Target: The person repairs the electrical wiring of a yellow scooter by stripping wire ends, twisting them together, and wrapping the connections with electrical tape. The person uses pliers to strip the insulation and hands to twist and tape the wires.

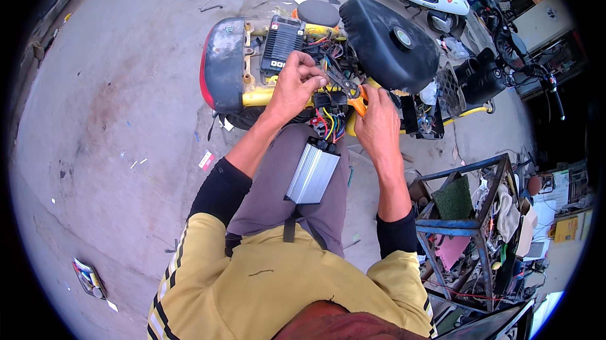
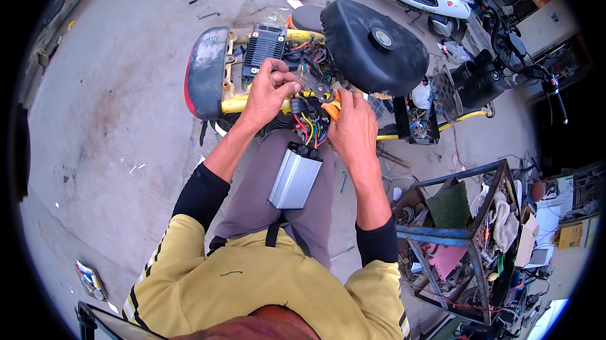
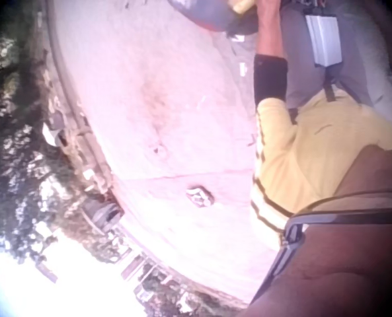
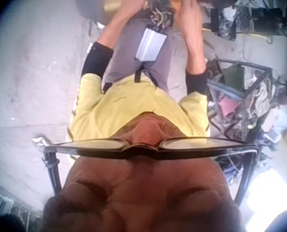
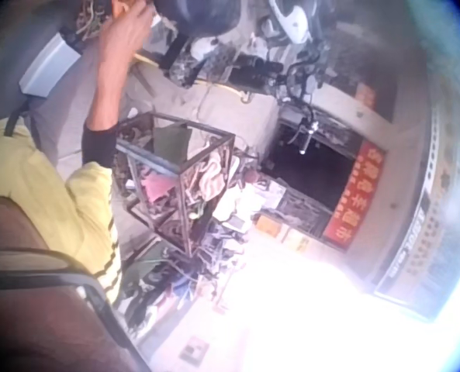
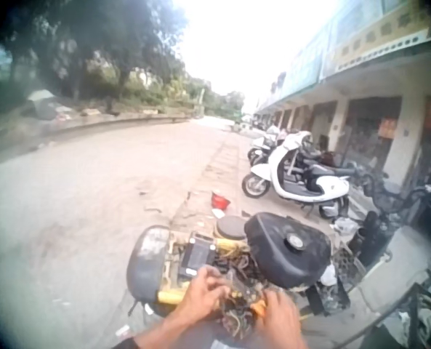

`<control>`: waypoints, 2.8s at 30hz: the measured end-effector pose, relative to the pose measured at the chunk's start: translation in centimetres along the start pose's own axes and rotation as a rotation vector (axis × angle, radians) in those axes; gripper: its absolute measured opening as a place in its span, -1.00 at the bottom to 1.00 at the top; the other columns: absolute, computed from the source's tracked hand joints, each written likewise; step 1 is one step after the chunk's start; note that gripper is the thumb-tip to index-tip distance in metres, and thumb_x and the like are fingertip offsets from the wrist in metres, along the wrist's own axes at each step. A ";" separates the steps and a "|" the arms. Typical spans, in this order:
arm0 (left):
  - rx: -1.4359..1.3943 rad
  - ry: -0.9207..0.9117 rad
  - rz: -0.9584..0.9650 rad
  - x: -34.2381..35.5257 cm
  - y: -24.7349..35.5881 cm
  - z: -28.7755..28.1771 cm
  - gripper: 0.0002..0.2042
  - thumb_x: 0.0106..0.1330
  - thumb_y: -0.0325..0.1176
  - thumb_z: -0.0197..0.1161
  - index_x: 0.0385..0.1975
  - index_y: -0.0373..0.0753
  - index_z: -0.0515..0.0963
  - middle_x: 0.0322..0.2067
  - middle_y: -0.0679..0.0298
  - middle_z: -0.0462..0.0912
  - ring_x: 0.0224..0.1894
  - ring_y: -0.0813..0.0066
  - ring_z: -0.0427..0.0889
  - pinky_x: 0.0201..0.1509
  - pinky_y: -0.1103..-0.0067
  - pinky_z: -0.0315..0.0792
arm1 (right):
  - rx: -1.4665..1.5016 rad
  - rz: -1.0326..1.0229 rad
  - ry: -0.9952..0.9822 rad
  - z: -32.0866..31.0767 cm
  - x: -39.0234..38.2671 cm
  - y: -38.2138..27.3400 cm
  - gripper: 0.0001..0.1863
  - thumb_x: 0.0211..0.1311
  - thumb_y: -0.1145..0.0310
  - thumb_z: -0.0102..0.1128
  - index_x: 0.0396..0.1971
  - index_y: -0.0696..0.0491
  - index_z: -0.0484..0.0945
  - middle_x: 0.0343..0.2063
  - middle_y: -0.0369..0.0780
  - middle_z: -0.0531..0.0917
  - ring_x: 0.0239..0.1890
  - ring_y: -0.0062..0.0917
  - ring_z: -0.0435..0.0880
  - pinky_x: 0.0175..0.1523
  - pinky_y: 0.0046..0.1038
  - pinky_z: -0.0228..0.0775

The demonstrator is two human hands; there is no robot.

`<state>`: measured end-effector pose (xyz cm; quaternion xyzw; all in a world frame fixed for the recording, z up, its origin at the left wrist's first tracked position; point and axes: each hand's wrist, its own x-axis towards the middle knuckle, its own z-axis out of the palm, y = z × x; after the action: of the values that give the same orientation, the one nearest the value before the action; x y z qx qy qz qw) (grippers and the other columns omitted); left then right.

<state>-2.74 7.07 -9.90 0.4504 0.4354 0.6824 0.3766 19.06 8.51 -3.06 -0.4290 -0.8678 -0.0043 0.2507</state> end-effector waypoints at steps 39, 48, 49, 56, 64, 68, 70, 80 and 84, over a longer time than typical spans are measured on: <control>0.176 -0.074 0.075 0.4 -0.2 0.3 -0.67 0.39 -0.73 0.34 -0.02 -0.26 0.36 -0.27 0.26 0.72 -0.24 0.64 0.66 -0.12 0.60 0.59 | -0.067 0.099 0.143 1.1 -1.1 -0.2 -0.69 0.34 0.50 0.35 0.05 0.08 0.56 -0.12 -0.08 0.73 -0.08 -0.04 0.81 -0.06 -0.05 0.64; 0.079 -0.075 -0.089 1.1 -0.3 -0.7 -0.66 0.40 -0.68 0.39 0.04 -0.31 0.39 -0.27 0.22 0.76 -0.25 0.59 0.70 -0.15 0.57 0.60 | 0.121 0.314 0.344 -4.9 2.8 -0.4 -0.63 0.46 0.40 0.40 0.19 0.09 0.59 0.01 -0.03 0.75 0.04 0.00 0.78 0.11 -0.09 0.61; 0.076 -0.089 -0.065 1.1 -0.3 -0.8 -0.66 0.41 -0.66 0.40 0.04 -0.32 0.40 -0.25 0.20 0.78 -0.23 0.58 0.72 -0.15 0.56 0.62 | 0.124 0.351 0.332 -5.0 2.7 0.0 -0.60 0.50 0.32 0.41 0.23 0.09 0.60 0.04 -0.02 0.74 0.05 -0.02 0.78 0.14 -0.09 0.60; 0.060 -0.061 -0.076 0.7 -0.2 -1.1 -0.71 0.43 -0.66 0.40 0.03 -0.33 0.47 -0.21 0.20 0.80 -0.20 0.58 0.73 -0.10 0.58 0.63 | 0.014 0.210 0.255 -5.5 0.7 1.8 -0.51 0.40 0.40 0.45 0.28 0.13 0.57 0.02 -0.03 0.69 0.06 -0.05 0.74 0.14 -0.12 0.59; 0.169 0.038 0.063 -0.5 -1.0 -0.2 -0.82 0.44 -0.63 0.42 -0.07 -0.34 0.59 -0.19 0.25 0.79 -0.15 0.61 0.75 -0.03 0.60 0.65 | 0.481 0.213 0.114 0.4 -0.4 -1.0 -0.63 0.34 0.54 0.43 0.13 0.14 0.66 -0.06 0.03 0.80 0.02 0.00 0.82 0.14 -0.14 0.63; 0.299 0.122 0.088 -1.3 1.2 0.5 -0.81 0.45 -0.61 0.41 -0.03 -0.35 0.61 -0.21 0.26 0.78 -0.16 0.59 0.76 -0.13 0.59 0.68 | 0.606 0.284 0.091 3.9 1.5 -1.5 -0.62 0.37 0.47 0.44 0.15 0.15 0.66 -0.08 0.03 0.83 0.02 -0.07 0.86 0.14 -0.18 0.65; 0.256 0.189 0.027 -1.6 1.7 0.4 -0.82 0.46 -0.58 0.41 -0.01 -0.36 0.62 -0.21 0.25 0.78 -0.18 0.59 0.76 -0.21 0.59 0.68 | 0.712 0.318 0.074 5.0 2.1 -1.4 -0.61 0.38 0.45 0.44 0.16 0.16 0.66 -0.07 0.04 0.84 0.02 -0.09 0.87 0.14 -0.19 0.65; -0.017 0.083 -0.272 -1.4 1.8 0.0 -0.68 0.46 -0.54 0.41 0.16 -0.43 0.62 -0.18 0.17 0.82 -0.24 0.56 0.75 -0.25 0.60 0.63 | 0.787 0.334 0.019 5.3 2.5 -2.5 -0.65 0.35 0.50 0.45 0.10 0.20 0.69 -0.08 -0.05 0.87 -0.06 -0.35 0.89 0.10 -0.33 0.68; -0.138 0.128 -0.315 -1.7 1.8 0.9 -0.65 0.42 -0.51 0.49 0.15 -0.35 0.60 -0.18 0.19 0.83 -0.26 0.57 0.74 -0.30 0.63 0.57 | 0.839 0.365 0.030 4.7 2.4 -2.8 -0.65 0.34 0.51 0.46 0.10 0.20 0.69 -0.08 -0.05 0.87 -0.04 -0.34 0.89 0.10 -0.33 0.68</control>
<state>-1.57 5.22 -8.53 0.3053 0.4758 0.6706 0.4803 13.73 9.62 -5.53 -0.4361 -0.7010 0.3856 0.4119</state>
